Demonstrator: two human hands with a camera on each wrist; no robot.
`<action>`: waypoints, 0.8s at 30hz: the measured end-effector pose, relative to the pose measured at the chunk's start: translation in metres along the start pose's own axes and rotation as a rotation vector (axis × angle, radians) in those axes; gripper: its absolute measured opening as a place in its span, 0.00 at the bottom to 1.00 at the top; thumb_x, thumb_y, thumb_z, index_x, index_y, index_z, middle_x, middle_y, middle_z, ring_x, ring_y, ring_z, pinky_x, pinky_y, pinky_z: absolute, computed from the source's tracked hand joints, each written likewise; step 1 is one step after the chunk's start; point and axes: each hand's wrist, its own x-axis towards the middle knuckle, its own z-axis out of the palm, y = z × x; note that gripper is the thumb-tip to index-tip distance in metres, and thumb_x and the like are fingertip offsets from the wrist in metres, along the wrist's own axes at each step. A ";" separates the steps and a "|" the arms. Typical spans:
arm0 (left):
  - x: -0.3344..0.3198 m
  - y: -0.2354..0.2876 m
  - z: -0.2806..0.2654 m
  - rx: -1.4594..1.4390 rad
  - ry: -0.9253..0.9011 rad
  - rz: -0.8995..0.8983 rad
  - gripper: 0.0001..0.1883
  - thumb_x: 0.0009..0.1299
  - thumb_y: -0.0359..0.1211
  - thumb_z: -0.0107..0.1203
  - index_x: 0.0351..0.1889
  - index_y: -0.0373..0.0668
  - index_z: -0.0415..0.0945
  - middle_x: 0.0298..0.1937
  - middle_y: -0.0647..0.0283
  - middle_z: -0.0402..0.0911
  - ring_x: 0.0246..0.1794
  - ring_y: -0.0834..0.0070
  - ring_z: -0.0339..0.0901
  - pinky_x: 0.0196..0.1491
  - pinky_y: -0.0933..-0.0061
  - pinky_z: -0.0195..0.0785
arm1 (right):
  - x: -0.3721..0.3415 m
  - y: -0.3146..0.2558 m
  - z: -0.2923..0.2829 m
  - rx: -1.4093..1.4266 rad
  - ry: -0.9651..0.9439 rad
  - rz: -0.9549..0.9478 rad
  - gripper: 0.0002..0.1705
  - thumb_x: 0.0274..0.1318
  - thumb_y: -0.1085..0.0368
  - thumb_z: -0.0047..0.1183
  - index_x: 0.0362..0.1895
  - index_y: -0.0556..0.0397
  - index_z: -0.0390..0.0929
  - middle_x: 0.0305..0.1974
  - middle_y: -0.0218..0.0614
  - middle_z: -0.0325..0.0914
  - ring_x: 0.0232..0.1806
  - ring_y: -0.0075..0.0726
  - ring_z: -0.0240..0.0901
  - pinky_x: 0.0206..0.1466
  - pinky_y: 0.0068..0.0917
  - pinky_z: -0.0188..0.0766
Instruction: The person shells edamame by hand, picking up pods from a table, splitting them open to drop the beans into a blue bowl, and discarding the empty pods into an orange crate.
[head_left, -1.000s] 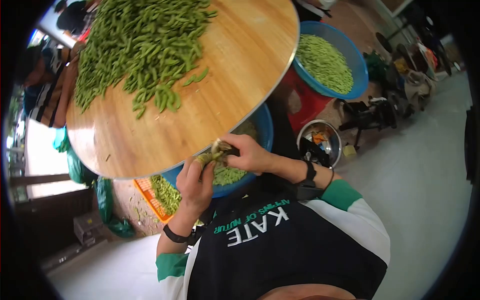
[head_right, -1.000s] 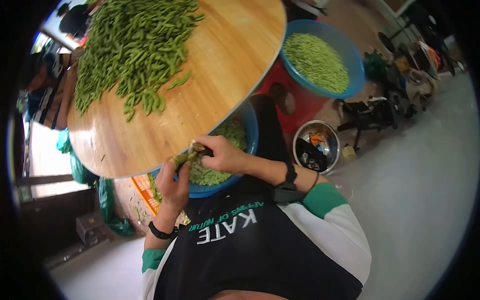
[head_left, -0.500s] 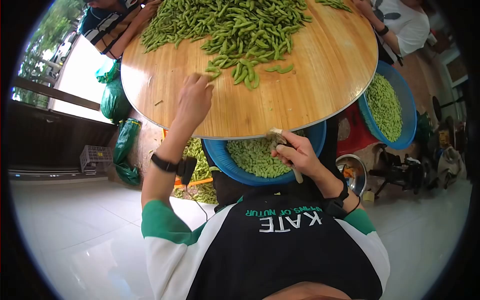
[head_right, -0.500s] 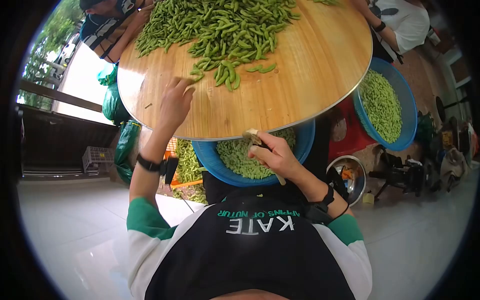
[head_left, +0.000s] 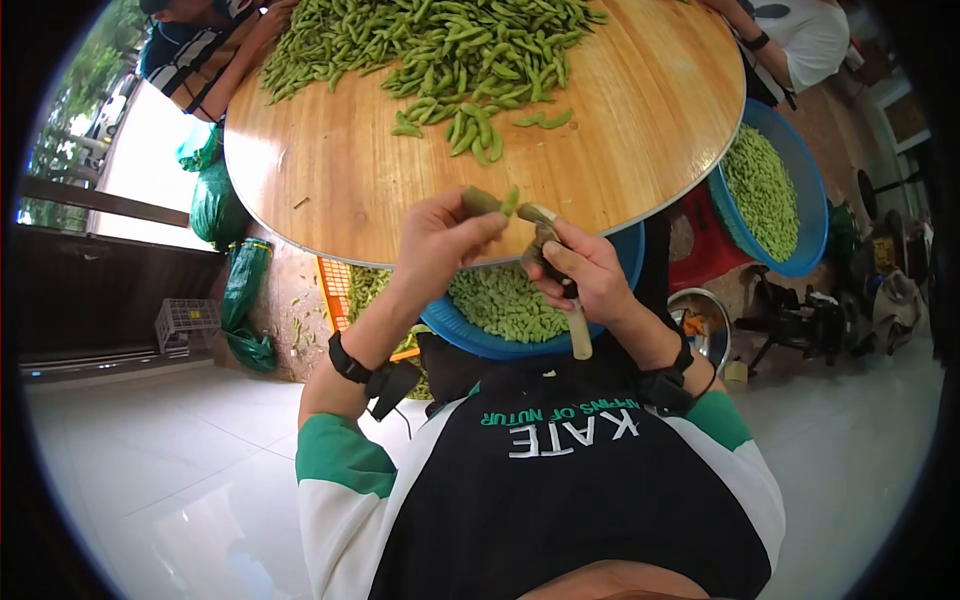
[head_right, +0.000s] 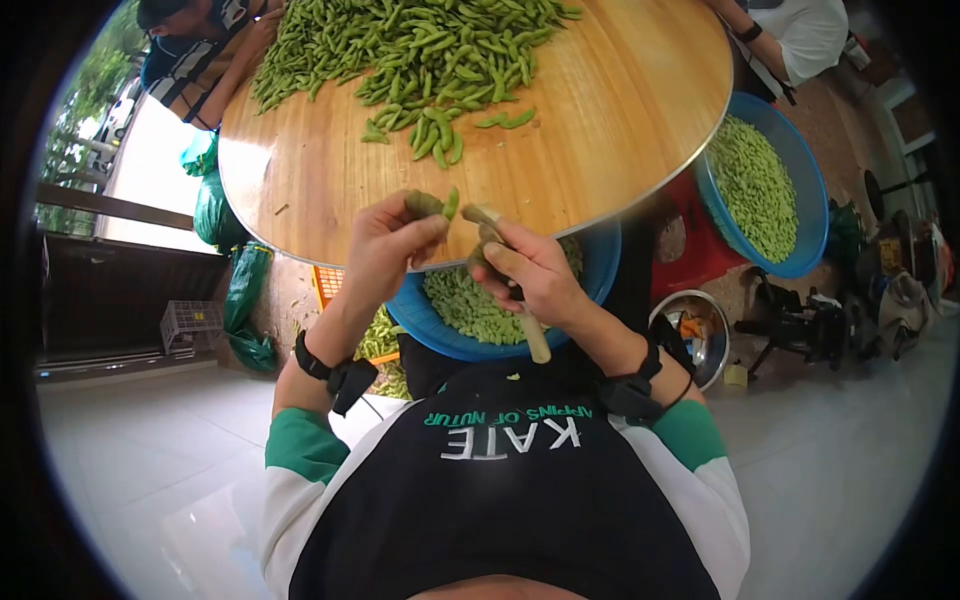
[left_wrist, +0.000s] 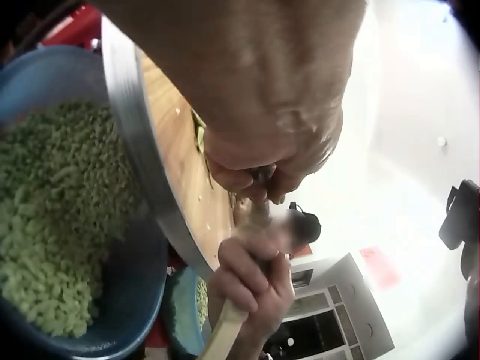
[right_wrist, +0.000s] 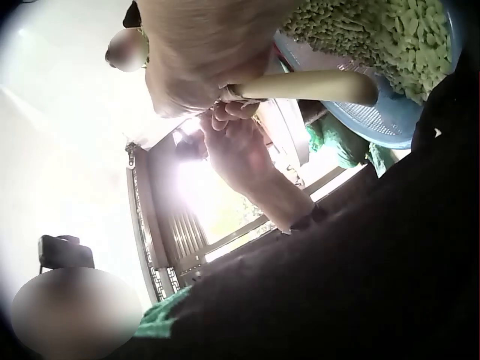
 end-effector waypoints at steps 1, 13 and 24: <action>-0.003 -0.003 0.006 -0.089 -0.076 -0.036 0.04 0.63 0.27 0.60 0.33 0.37 0.77 0.24 0.69 0.77 0.20 0.87 0.69 0.21 0.86 0.56 | 0.000 0.003 0.000 0.046 -0.002 -0.002 0.19 0.68 0.63 0.39 0.60 0.56 0.63 0.32 0.32 0.71 0.21 0.17 0.60 0.18 0.14 0.57; -0.010 -0.019 0.028 -0.109 -0.058 0.108 0.05 0.63 0.23 0.59 0.36 0.36 0.75 0.27 0.67 0.78 0.21 0.86 0.70 0.23 0.85 0.59 | -0.009 0.003 -0.001 0.074 -0.012 -0.021 0.19 0.67 0.65 0.41 0.59 0.57 0.66 0.30 0.30 0.71 0.18 0.16 0.58 0.17 0.14 0.56; 0.002 -0.027 0.014 -0.702 -0.497 -0.258 0.04 0.66 0.26 0.57 0.37 0.38 0.75 0.28 0.62 0.79 0.23 0.81 0.74 0.19 0.80 0.66 | -0.014 0.000 -0.012 0.289 -0.103 0.060 0.18 0.65 0.67 0.44 0.58 0.59 0.68 0.29 0.33 0.72 0.17 0.18 0.56 0.16 0.14 0.55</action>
